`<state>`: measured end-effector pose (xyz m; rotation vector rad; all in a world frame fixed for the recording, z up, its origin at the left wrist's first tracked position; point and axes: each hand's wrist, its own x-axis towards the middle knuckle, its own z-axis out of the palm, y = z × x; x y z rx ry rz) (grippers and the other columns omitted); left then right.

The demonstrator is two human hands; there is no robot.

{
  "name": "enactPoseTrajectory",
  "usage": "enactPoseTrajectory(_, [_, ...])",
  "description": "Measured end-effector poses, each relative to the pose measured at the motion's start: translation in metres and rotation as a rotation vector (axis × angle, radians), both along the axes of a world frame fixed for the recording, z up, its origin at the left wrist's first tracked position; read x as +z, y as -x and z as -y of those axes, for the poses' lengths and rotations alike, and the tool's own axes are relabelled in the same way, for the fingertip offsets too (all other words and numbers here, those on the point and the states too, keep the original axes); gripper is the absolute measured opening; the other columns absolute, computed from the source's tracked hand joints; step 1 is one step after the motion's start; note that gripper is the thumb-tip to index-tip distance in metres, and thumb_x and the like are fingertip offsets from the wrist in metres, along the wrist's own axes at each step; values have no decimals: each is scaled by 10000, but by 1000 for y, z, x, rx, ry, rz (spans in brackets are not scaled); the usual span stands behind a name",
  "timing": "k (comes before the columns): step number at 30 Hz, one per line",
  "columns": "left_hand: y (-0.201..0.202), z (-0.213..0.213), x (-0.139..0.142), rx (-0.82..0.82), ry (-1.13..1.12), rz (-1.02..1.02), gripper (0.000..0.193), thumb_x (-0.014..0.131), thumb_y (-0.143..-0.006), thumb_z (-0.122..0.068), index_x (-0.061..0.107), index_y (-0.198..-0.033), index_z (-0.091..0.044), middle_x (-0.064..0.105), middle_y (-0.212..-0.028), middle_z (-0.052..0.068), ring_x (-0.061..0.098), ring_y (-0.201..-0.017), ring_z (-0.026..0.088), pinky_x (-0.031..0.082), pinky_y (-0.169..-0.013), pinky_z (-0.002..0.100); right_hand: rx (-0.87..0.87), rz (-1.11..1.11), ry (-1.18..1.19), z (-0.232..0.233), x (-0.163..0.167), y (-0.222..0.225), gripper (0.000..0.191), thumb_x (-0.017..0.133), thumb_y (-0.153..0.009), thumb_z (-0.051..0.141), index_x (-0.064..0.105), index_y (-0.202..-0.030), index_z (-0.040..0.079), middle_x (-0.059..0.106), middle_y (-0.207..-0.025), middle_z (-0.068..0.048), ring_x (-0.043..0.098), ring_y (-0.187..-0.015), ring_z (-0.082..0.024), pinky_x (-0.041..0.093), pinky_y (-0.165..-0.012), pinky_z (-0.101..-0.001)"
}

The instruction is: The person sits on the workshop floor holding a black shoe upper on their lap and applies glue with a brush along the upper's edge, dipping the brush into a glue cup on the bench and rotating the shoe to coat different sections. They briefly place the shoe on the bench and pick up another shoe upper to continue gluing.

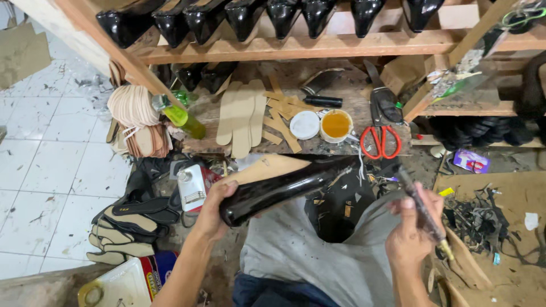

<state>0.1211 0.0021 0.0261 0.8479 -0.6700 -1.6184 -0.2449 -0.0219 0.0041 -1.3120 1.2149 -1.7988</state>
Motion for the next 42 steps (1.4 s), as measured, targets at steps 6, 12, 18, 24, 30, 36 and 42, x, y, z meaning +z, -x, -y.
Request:
enactPoseTrajectory(6, [9,-13,35,-272,5,-60,647,637,-993,-313,539,-1424,159,688,-1254,205,701,-1071,223,576,-922,355,453,278,142,7,61,-38,1121,826,-956,343,-17,-1681,203,191,-1742,-118,680,-1211,-346,618,-995,-427])
enactPoseTrajectory(12, [-3,-7,31,-428,21,-415,787,574,-1029,-576,499,-1438,92,698,-1256,220,729,-1035,323,614,-842,493,587,123,50,-12,83,-47,1458,937,-650,350,-65,-1708,308,73,-1860,-133,678,-1206,-385,633,-923,-482])
enactPoseTrajectory(18, [56,4,-29,-78,378,-207,707,668,-1042,-440,394,-1547,-28,535,-1515,77,519,-1394,250,429,-1208,494,531,459,93,-35,59,-97,1300,950,-735,267,106,-1723,312,66,-1831,-160,595,-1300,-335,526,-1044,-519])
enactPoseTrajectory(24, [47,100,-88,44,347,-38,654,537,-1066,-512,556,-1494,-17,602,-1485,128,584,-1331,237,427,-1196,383,521,741,-115,-34,24,-80,837,790,-924,439,438,-1631,162,359,-1690,-99,518,-1481,-290,344,-1278,-537])
enactPoseTrajectory(30, [-59,227,-147,322,160,1617,686,742,-868,-357,528,-1512,-253,335,-1600,217,380,-1396,497,341,-1092,641,409,809,-46,-29,-19,-3,478,677,-1101,463,551,-1448,160,578,-1455,10,531,-1341,-175,368,-1174,-398])
enactPoseTrajectory(36, [-74,218,-176,147,19,1822,672,666,-905,-423,444,-1520,-269,302,-1617,192,277,-1469,460,256,-1090,750,283,790,-98,-25,-30,33,576,644,-1023,602,557,-1452,226,597,-1427,73,585,-1274,-148,445,-1139,-428])
enactPoseTrajectory(42, [-72,161,-190,78,83,1821,724,706,-862,-351,468,-1534,-225,324,-1613,249,318,-1453,492,302,-1130,667,239,765,-46,-23,-43,48,499,596,-1069,573,577,-1406,206,624,-1360,57,592,-1173,-148,446,-996,-374])
